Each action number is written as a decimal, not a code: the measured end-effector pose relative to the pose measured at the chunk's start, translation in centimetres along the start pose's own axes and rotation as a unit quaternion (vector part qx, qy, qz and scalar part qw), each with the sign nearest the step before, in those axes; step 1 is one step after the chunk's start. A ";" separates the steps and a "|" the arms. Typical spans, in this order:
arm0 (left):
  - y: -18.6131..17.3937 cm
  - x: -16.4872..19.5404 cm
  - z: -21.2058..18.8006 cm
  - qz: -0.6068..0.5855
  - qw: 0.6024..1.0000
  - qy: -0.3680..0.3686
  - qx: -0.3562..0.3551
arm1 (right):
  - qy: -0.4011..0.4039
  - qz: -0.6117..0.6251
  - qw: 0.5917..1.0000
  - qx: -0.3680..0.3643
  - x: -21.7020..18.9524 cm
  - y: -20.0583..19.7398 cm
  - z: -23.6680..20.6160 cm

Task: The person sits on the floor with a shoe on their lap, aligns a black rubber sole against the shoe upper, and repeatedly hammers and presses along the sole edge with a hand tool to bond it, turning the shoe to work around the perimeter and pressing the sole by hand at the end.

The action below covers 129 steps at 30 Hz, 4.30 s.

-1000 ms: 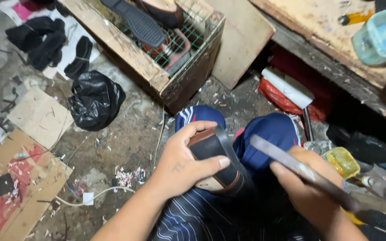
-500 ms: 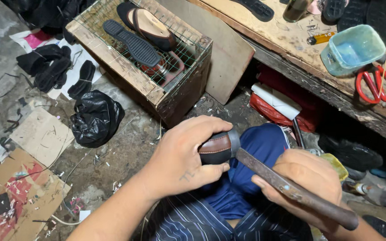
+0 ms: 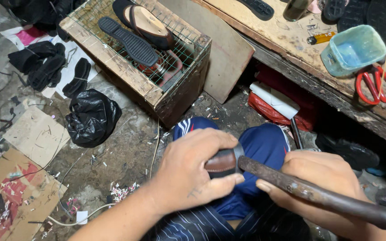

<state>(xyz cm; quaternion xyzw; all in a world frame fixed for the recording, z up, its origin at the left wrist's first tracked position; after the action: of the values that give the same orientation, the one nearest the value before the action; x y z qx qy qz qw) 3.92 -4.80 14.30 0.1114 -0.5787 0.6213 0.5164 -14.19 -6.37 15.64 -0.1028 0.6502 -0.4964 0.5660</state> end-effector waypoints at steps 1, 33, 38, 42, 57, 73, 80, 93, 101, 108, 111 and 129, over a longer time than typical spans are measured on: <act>0.0 0.1 -0.1 -0.002 1.000 0.003 0.003 | -0.009 -0.003 1.000 0.000 0.0 0.1 0.1; 1.4 -2.1 -6.4 -0.233 0.951 -0.115 0.166 | -0.054 0.257 0.962 0.071 0.1 4.8 1.4; 11.8 -10.2 -11.4 -0.754 0.484 -0.341 0.284 | 0.051 0.338 0.939 0.021 2.5 8.0 -1.6; 17.4 -11.6 -10.6 -0.811 0.442 -0.354 0.145 | 0.072 0.228 0.971 -0.023 4.2 8.8 -5.5; 19.0 -17.2 -4.6 -0.623 0.665 -0.371 0.180 | 0.163 0.022 0.982 0.095 8.2 9.3 -12.8; 17.9 -16.9 -4.4 -0.597 0.704 -0.322 0.210 | 0.334 -0.180 0.923 -0.068 10.7 12.0 -10.3; 18.3 -17.2 -4.4 -0.607 0.705 -0.310 0.197 | 0.223 -0.112 0.968 0.031 11.3 12.9 -10.5; 17.0 -17.5 -3.1 -0.567 0.732 -0.349 0.147 | 0.244 -0.131 0.961 -0.018 12.1 14.9 -14.1; 13.3 -15.9 1.3 -0.239 0.933 -0.268 0.019 | 0.156 0.127 0.979 0.037 9.3 10.4 -10.8; 18.6 -14.8 -0.9 -0.603 0.744 -0.288 0.001 | 0.071 -0.043 0.997 -0.009 8.6 10.3 -9.2; 18.3 -14.1 -1.1 -0.627 0.741 -0.239 -0.018 | -0.025 -0.063 0.998 -0.011 8.2 10.8 -9.3; 19.8 -17.5 -1.2 -0.631 0.732 -0.258 0.002 | 0.283 0.141 0.944 -0.090 14.1 11.1 -7.6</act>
<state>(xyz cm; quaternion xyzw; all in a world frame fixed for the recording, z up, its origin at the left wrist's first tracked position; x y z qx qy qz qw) -3.08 -8.76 -10.95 0.6081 -0.4850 0.1016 0.6202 -20.53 -6.74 -2.73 0.0842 0.8334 -0.3598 0.4110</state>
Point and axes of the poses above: each hand's wrist, its own z-axis towards the middle knuckle, its own y-axis out of the palm, x = y × z, the point moved 8 cm from there along z, towards the middle knuckle, and after that the axes turned 14 degrees about -x, right-handed, at the moved point
